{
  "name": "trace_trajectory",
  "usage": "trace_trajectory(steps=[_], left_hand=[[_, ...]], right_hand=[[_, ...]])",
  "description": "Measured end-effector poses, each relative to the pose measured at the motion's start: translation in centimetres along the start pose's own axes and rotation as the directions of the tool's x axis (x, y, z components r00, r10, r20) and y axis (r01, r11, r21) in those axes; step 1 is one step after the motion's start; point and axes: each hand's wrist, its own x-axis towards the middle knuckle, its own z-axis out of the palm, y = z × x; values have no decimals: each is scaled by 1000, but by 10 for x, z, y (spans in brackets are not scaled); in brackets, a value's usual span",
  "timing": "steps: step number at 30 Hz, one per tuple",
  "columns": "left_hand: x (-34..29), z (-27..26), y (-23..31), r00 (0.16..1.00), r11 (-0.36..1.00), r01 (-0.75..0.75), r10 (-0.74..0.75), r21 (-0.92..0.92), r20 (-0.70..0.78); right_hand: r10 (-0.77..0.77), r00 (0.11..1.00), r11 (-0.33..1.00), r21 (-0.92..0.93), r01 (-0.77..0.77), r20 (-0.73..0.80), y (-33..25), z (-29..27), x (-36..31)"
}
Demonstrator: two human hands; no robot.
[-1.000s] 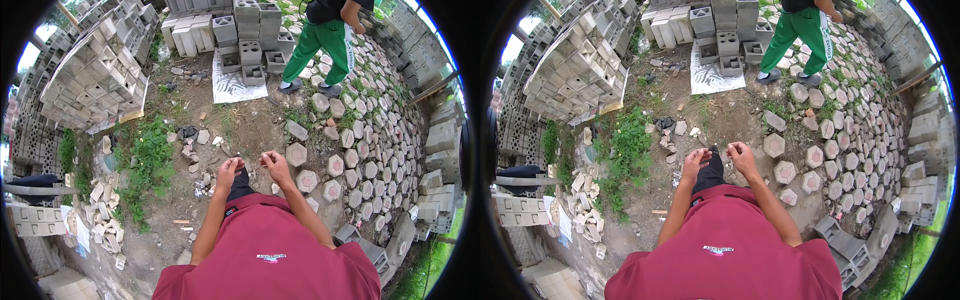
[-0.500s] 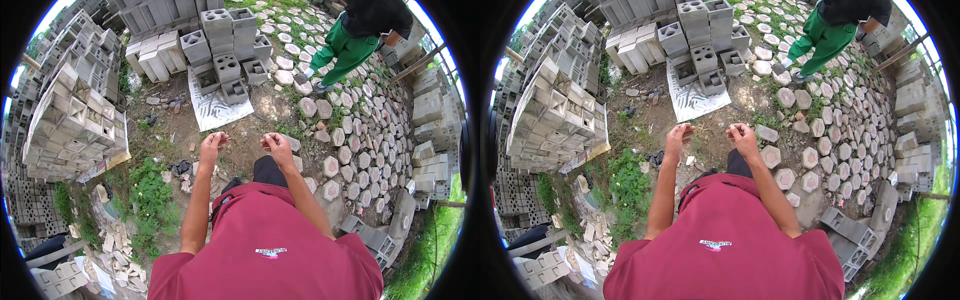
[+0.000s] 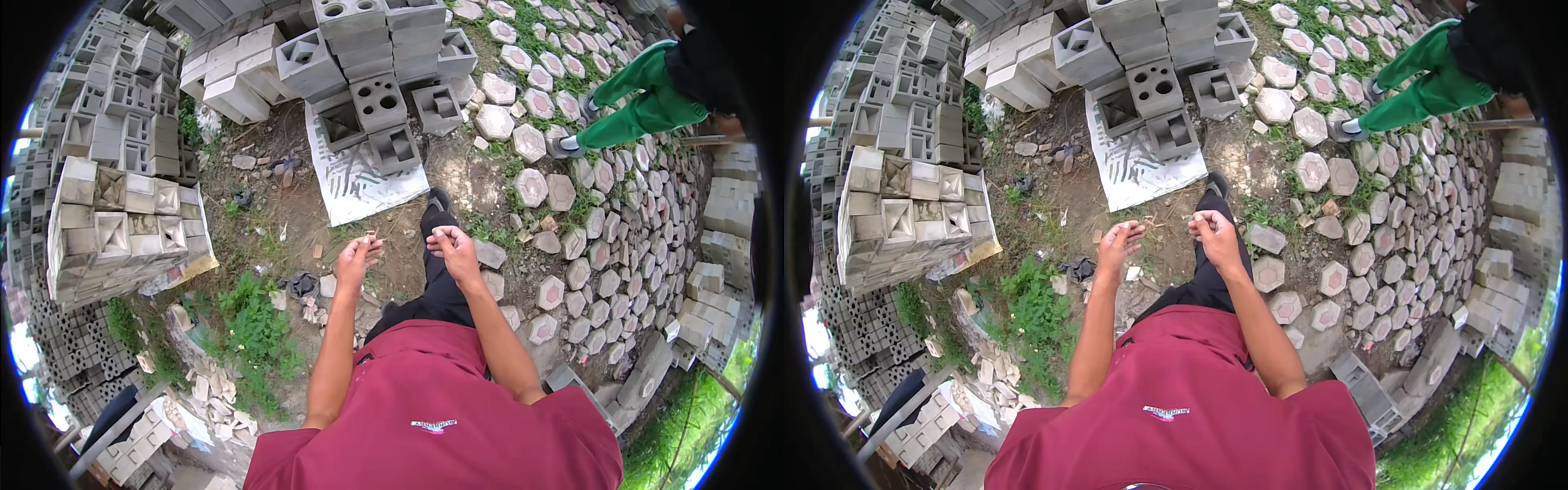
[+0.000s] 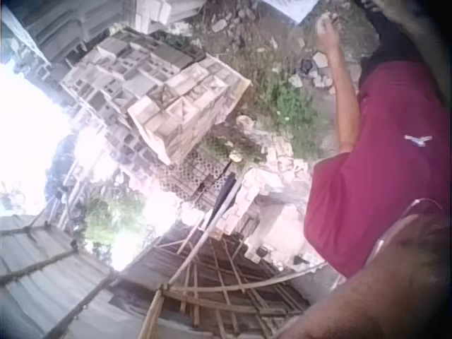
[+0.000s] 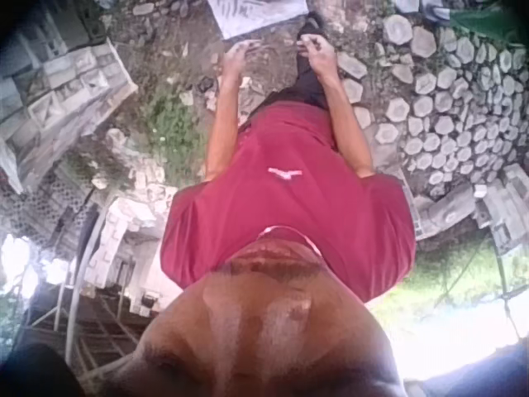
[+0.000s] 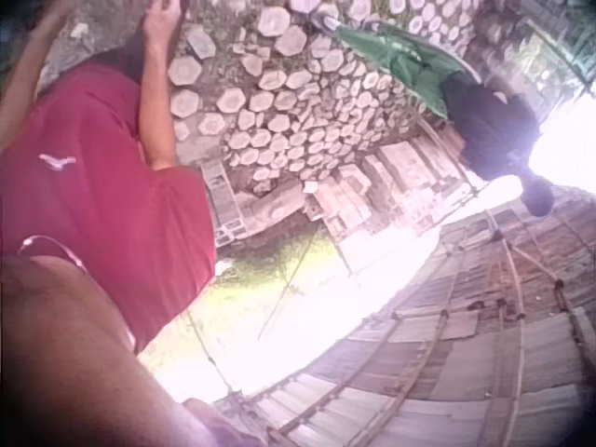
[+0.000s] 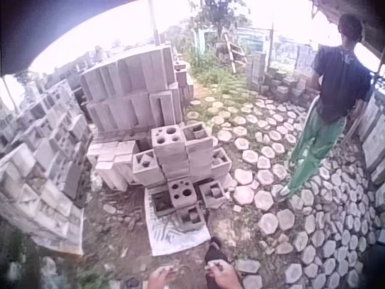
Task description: The person picks up decorative concrete blocks from the ground and stacks them one by one on top of existing stacks in an outdoor construction area.
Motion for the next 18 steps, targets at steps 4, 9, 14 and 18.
trace_trajectory(steps=[4, 9, 14, 18], left_hand=[[70, 28, 10, 985, 981, 171, -166, 97, -50], [170, 62, 3, 976, 971, 211, -203, 115, -81], [357, 51, -65, 937, 989, 111, -71, 98, -343], [534, 12, -149, 890, 919, 197, -313, -341, -331]], right_hand=[[52, 998, 991, -124, -46, 47, -23, -10, 100], [108, 991, 982, -166, -94, 76, -38, -26, 222], [228, 969, 943, -269, -196, 93, 67, -53, 374], [251, 961, 818, -556, -146, 116, 236, -98, 534]])
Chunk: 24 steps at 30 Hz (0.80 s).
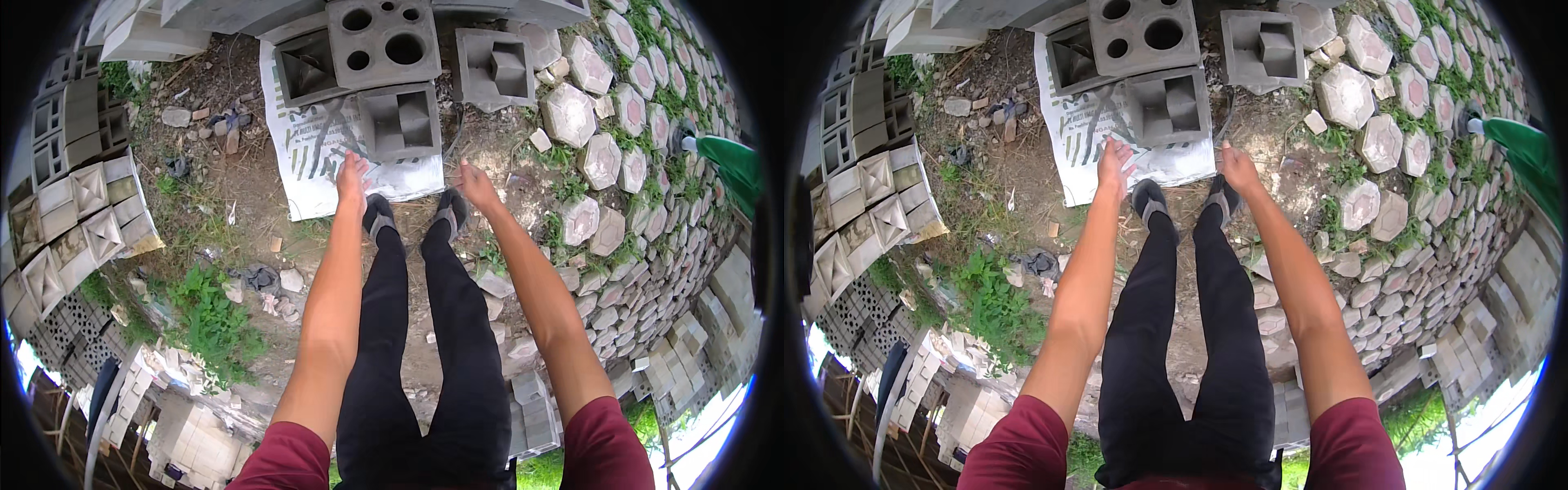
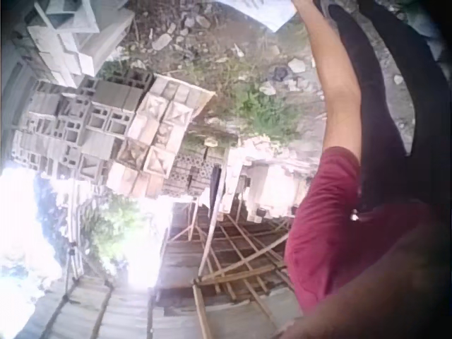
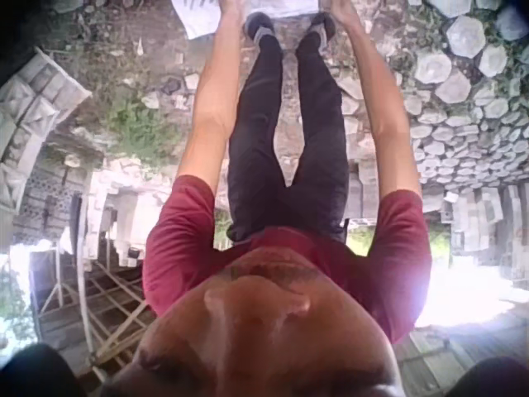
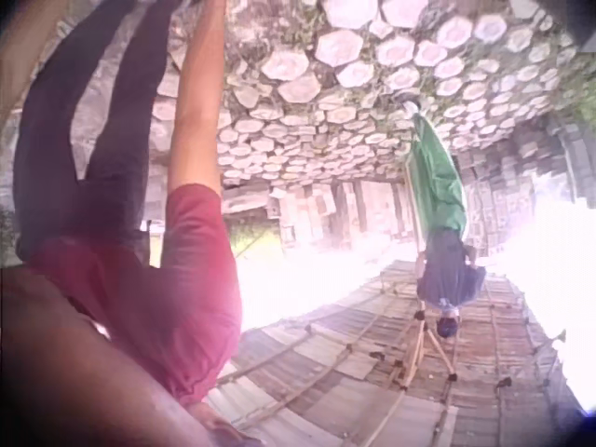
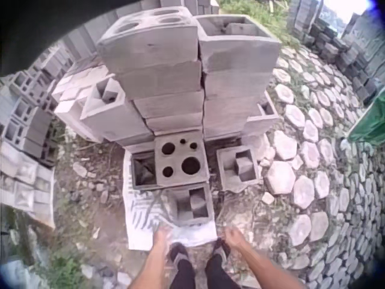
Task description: The person picks up decorative concrete blocks from the ground and stacks them one by one on top of existing stacks in an outdoor construction area.
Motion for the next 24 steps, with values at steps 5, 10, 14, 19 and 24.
trace_trajectory(steps=[5, 10, 14, 19, 24], left_hand=[[139, 5, -30, 1000, 969, -6, 6, 249, 1], [201, 1, -51, 996, 993, 82, -83, 81, 11], [222, -22, -59, 992, 994, 94, -88, 58, -94], [232, 3, -73, 996, 990, 69, -62, 124, -59], [213, 17, -64, 998, 996, 60, -58, 60, -30]], right_hand=[[44, 983, 920, -377, -111, -180, 110, -10, 159], [219, 937, 949, -162, -269, -274, 95, 30, 217], [391, 855, 912, 271, -309, -341, 42, 82, 191], [222, 865, 962, 244, -120, -450, 39, 71, 189], [307, 896, 923, 330, -198, -321, 18, 73, 172]])
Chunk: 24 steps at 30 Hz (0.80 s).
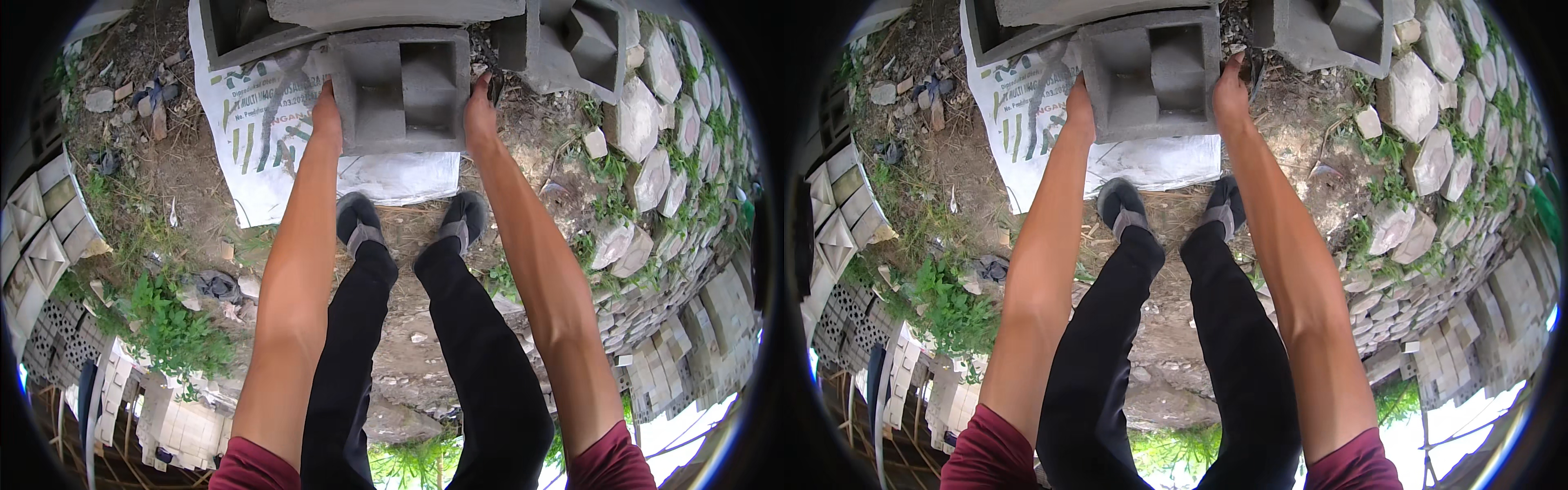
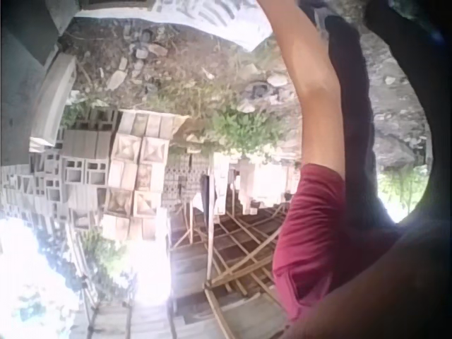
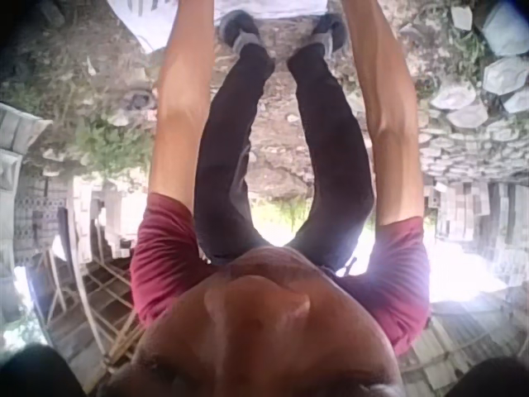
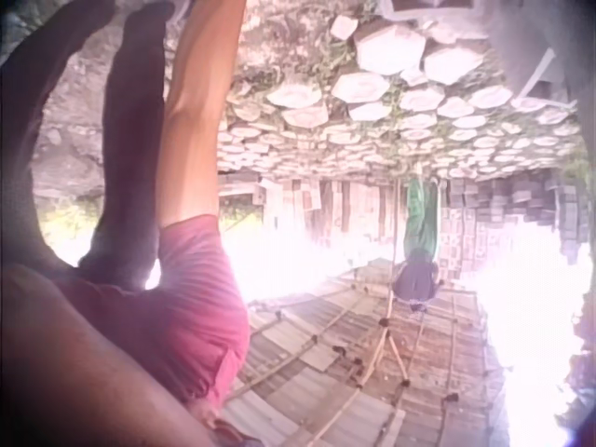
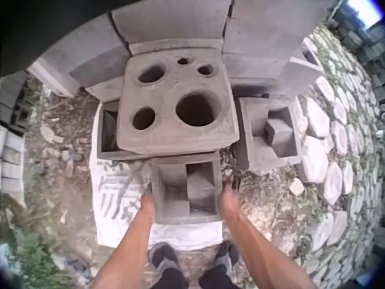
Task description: The person picks up decorative concrete blocks from the ground and stacks them one by one on top of existing stacks in an outdoor construction area.
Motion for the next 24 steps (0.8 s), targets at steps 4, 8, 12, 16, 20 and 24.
trace_trajectory(steps=[4, 8, 12, 16, 20, 24], left_hand=[[-12, 0, 17, 988, 995, 45, -31, -90, 151], [-45, -5, 9, 981, 998, 51, -41, -45, 187], [-92, -16, -14, 996, 1000, -28, 27, -1, 90], [-175, -34, -10, 990, 996, 32, -20, -88, 136], [-275, -57, 15, 983, 989, -68, 89, -132, 161], [-416, -60, 62, 965, 991, -85, 108, -104, 240]], right_hand=[[142, 987, 987, -84, -135, 73, 6, -4, 2], [76, 975, 997, 15, -81, 208, 18, -15, -24], [63, 946, 989, 105, -101, 318, 21, -41, -63], [129, 949, 953, 227, -199, 287, 3, -78, -134], [235, 933, 892, 320, -318, 272, -58, -119, -231], [236, 929, 883, 337, -327, 283, -117, -174, -338]])
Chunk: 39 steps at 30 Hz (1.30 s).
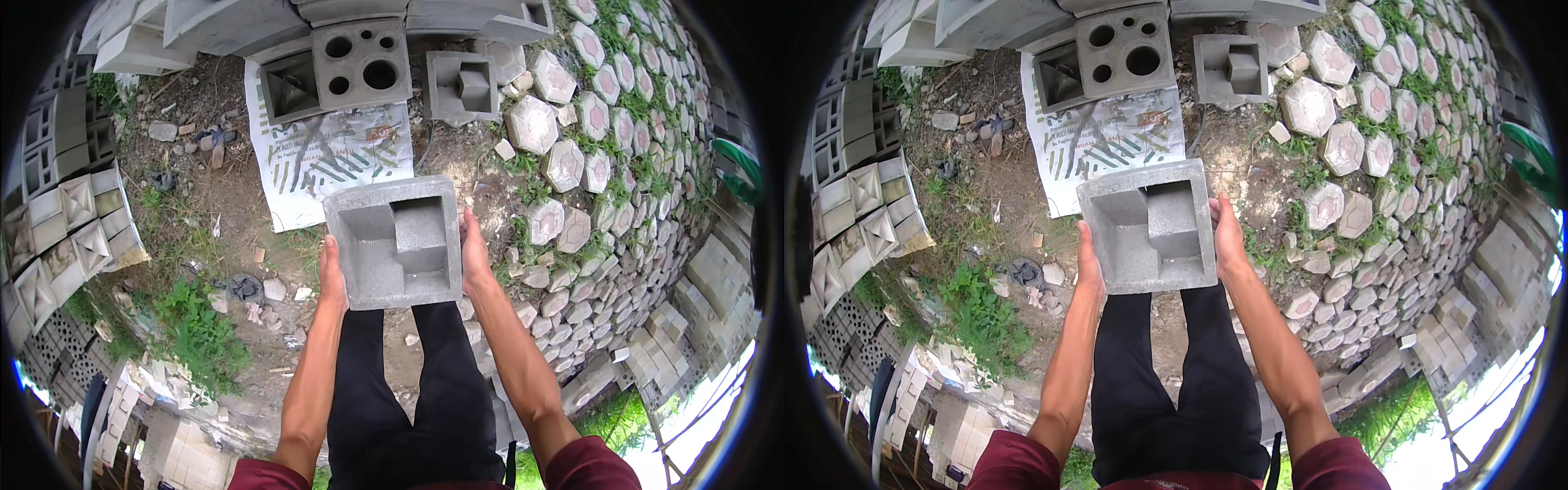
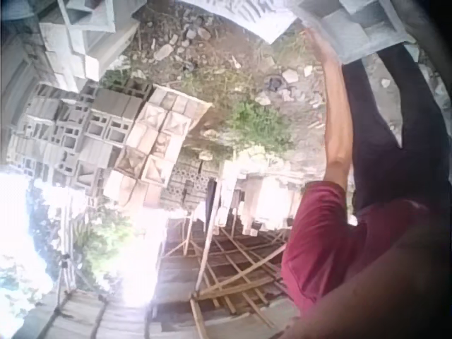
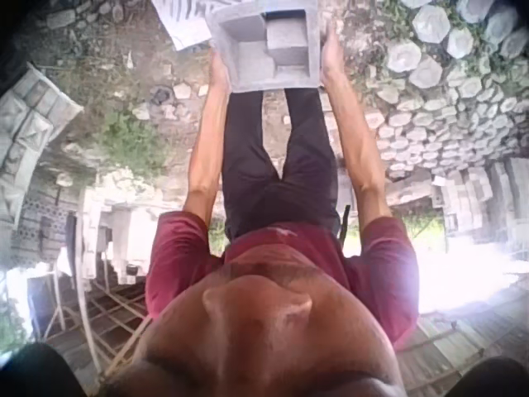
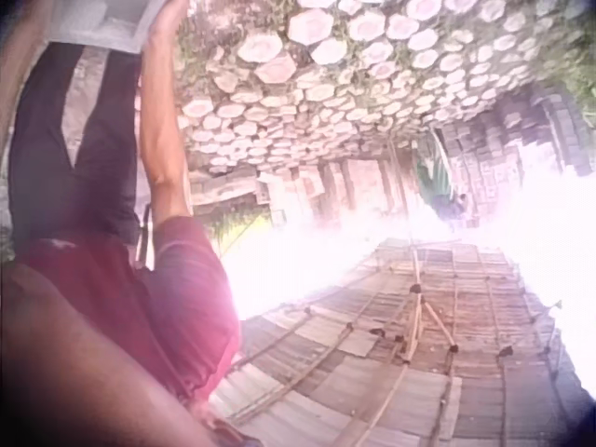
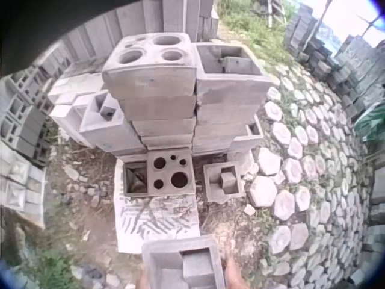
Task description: The person picks up decorative concrete blocks from the ground and stacks them one by one on top of existing stacks in an outdoor construction area.
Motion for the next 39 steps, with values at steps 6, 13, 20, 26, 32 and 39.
trace_trajectory(steps=[6, 13, 20, 26, 32, 39], left_hand=[[-177, 39, 90, 999, 990, -41, 37, 133, 37], [-332, 63, 197, 890, 956, -285, 239, 64, 389], [-394, 61, 255, 722, 948, -269, 80, 172, 687], [-435, 70, 248, 612, 846, -286, -200, 450, 765], [-499, 86, 216, 512, 667, -403, -403, 626, 759], [-592, 65, 134, 326, 502, -656, -486, 564, 811]], right_hand=[[-140, 988, 981, -125, 147, 65, -28, -23, -183], [-504, 849, 860, 1, 510, 158, -62, -7, -427], [-646, 764, 692, 421, 586, -2, 14, 9, -540], [-664, 523, 453, 269, 850, -535, 136, 11, -563], [-488, 371, 333, 224, 916, -790, 201, 13, -633], [-327, 235, 176, 186, 967, -915, 324, 11, -676]])
